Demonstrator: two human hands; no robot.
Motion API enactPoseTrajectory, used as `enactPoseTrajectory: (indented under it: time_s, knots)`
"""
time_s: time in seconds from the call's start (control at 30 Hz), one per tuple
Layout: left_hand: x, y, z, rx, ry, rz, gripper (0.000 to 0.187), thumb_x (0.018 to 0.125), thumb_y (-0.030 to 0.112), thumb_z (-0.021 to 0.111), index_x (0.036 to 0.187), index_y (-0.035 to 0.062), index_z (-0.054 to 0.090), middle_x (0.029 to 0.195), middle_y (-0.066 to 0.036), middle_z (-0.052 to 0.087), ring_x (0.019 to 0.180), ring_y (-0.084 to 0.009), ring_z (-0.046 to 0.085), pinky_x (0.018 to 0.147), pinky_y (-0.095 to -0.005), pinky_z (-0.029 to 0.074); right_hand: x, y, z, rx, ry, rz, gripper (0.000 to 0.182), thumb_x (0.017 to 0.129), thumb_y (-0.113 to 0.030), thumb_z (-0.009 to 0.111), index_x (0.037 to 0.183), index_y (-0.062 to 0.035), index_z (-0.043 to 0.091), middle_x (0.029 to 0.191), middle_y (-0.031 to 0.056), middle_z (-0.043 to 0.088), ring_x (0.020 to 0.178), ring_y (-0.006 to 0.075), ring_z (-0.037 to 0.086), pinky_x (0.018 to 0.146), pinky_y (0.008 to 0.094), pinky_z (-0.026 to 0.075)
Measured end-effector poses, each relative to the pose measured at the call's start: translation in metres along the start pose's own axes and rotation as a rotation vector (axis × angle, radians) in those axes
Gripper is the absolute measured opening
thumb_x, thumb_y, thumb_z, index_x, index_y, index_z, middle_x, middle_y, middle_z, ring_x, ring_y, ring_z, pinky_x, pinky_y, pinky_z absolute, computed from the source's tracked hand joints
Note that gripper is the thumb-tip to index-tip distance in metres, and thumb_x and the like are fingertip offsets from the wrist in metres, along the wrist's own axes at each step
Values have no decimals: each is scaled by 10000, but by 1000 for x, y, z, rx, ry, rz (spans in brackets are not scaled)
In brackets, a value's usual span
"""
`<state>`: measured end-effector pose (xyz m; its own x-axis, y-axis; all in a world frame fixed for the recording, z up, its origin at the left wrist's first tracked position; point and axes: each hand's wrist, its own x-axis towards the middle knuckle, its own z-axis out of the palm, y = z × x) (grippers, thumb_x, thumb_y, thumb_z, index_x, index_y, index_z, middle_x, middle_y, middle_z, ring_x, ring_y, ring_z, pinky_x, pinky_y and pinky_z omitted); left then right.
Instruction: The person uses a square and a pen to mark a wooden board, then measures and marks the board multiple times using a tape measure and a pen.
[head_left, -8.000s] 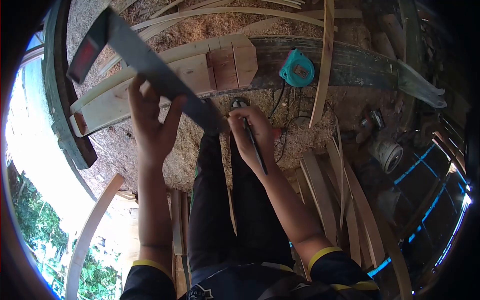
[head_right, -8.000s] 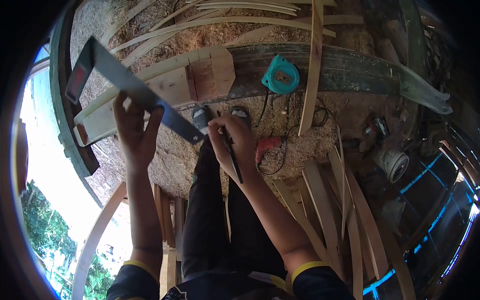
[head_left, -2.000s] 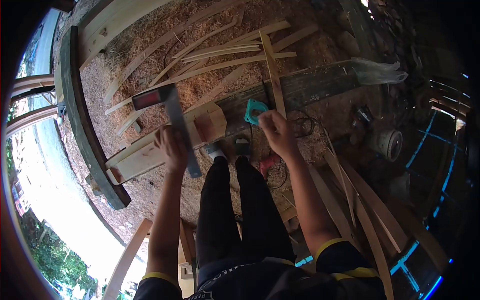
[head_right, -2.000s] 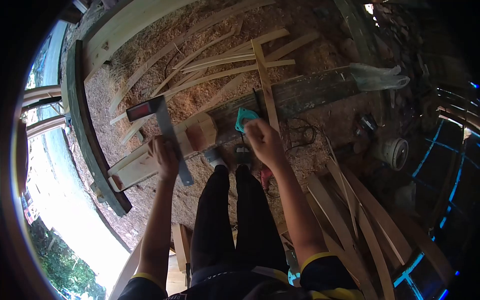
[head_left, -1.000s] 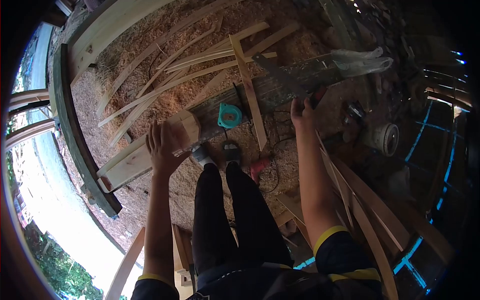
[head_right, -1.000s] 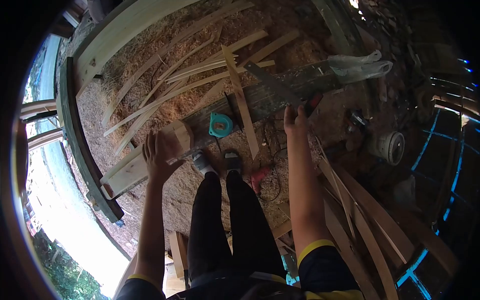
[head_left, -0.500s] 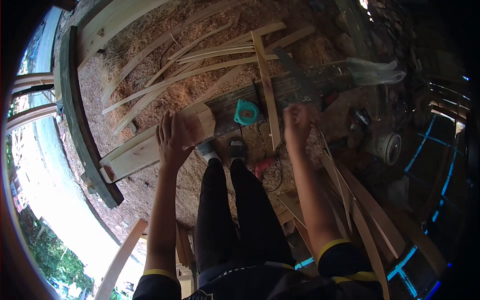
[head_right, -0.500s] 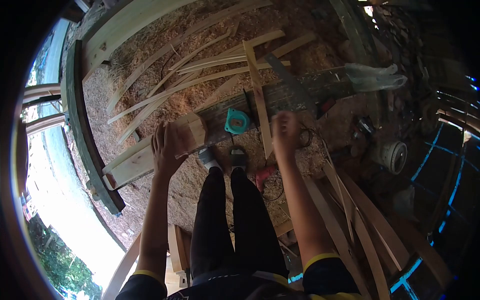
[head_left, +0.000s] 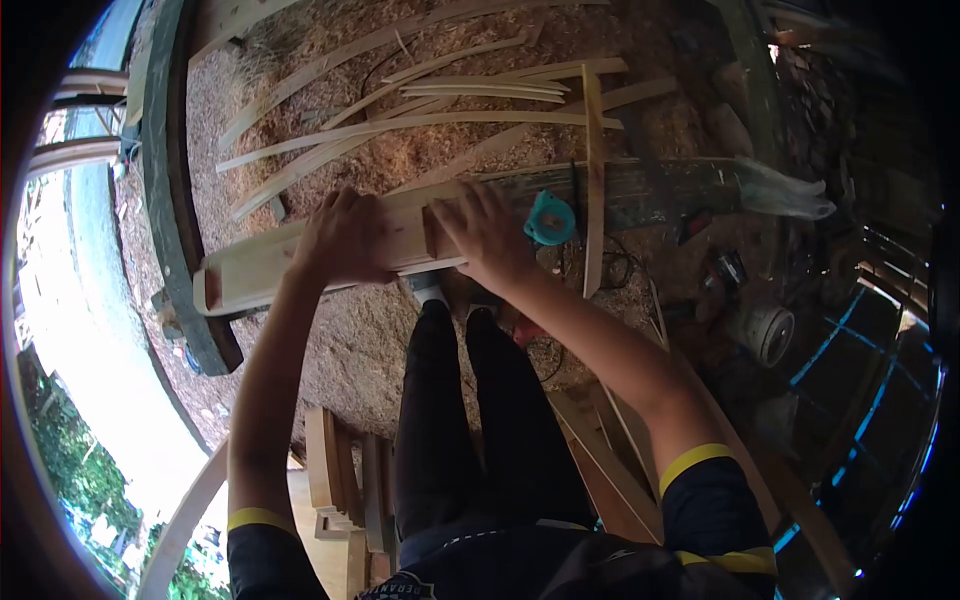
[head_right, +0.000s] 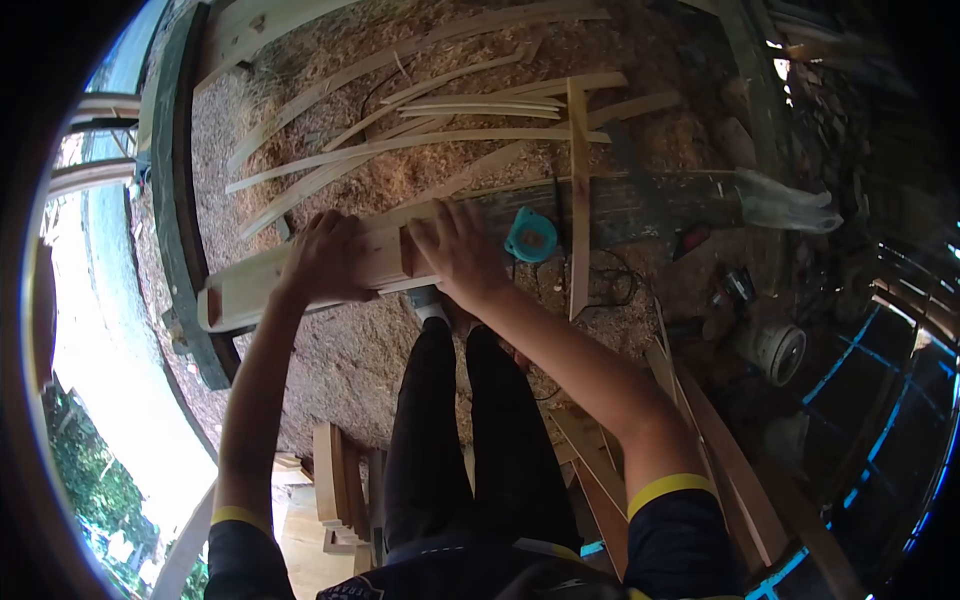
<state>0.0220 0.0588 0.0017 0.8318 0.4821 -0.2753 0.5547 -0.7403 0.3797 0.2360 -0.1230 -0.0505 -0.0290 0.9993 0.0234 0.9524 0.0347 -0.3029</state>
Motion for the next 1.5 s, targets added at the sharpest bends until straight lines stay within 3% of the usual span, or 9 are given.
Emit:
enactPoseTrajectory:
  time_s: [0.13,0.4,0.47,0.53,0.67,0.8,1.2,1.4,1.5]
  knots:
    - [11,-14,-23,-172,-344,-40,1019,537,462,1027,1401,75,649,1349,-176,649,1289,-395,624,1118,-511,521,8,-4,-36,86,-269,8,1072,642,-352,1007,1556,-81,517,1488,278,529,1423,453,519,1221,566,425]
    - [-18,-42,-27,6,-14,118,959,603,374,1018,1424,102,605,1429,-147,639,1308,-378,634,1079,-503,533,77,37,-54,382,-711,121,787,618,-282,931,1317,-44,660,1208,165,660,1107,353,701,949,481,588]
    - [-14,-58,-17,16,32,78,796,647,331,998,1309,101,620,1277,-118,685,1184,-379,690,974,-501,576,74,35,-57,349,-665,119,769,645,-284,930,1320,-53,644,1236,158,644,1160,347,671,1002,494,555]
    - [-2,-69,-22,4,35,99,756,664,360,991,1272,106,621,1207,-113,684,1135,-372,703,945,-501,583,66,30,-62,58,-137,-131,751,698,-285,910,1347,-47,619,1249,167,655,1181,363,661,1036,513,530]
    - [7,-62,-29,73,-24,45,702,728,461,961,1238,115,624,1105,-117,685,1086,-359,720,916,-513,592,48,5,-38,18,62,-34,587,837,-282,842,1301,-22,594,1191,170,615,1113,357,612,1026,542,487]
    - [6,-58,-29,127,33,74,711,759,516,942,1247,112,619,1070,-111,687,1052,-358,732,888,-527,598,54,11,-17,103,266,-74,746,814,-600,870,1203,-7,639,1085,148,649,1027,348,637,951,486,527]
    - [2,-66,-19,-178,-383,-16,604,823,565,894,1088,50,724,887,-148,744,840,-363,761,793,-496,582,63,22,-16,402,-93,14,823,780,-710,844,1107,37,729,998,202,730,994,410,732,890,502,593]
    - [-11,-80,-6,-255,-391,-92,702,790,515,922,1256,32,717,1099,-183,747,1014,-371,748,898,-495,592,61,14,-1,513,-36,170,714,815,-609,871,1177,-2,767,1008,160,697,1012,380,717,906,500,578]
    - [-39,-77,1,-100,-88,62,1031,644,416,1012,1498,62,555,1453,-181,609,1335,-411,597,1138,-518,501,71,28,21,382,136,29,620,826,-540,886,1122,-3,793,1007,129,668,998,336,686,899,470,563]
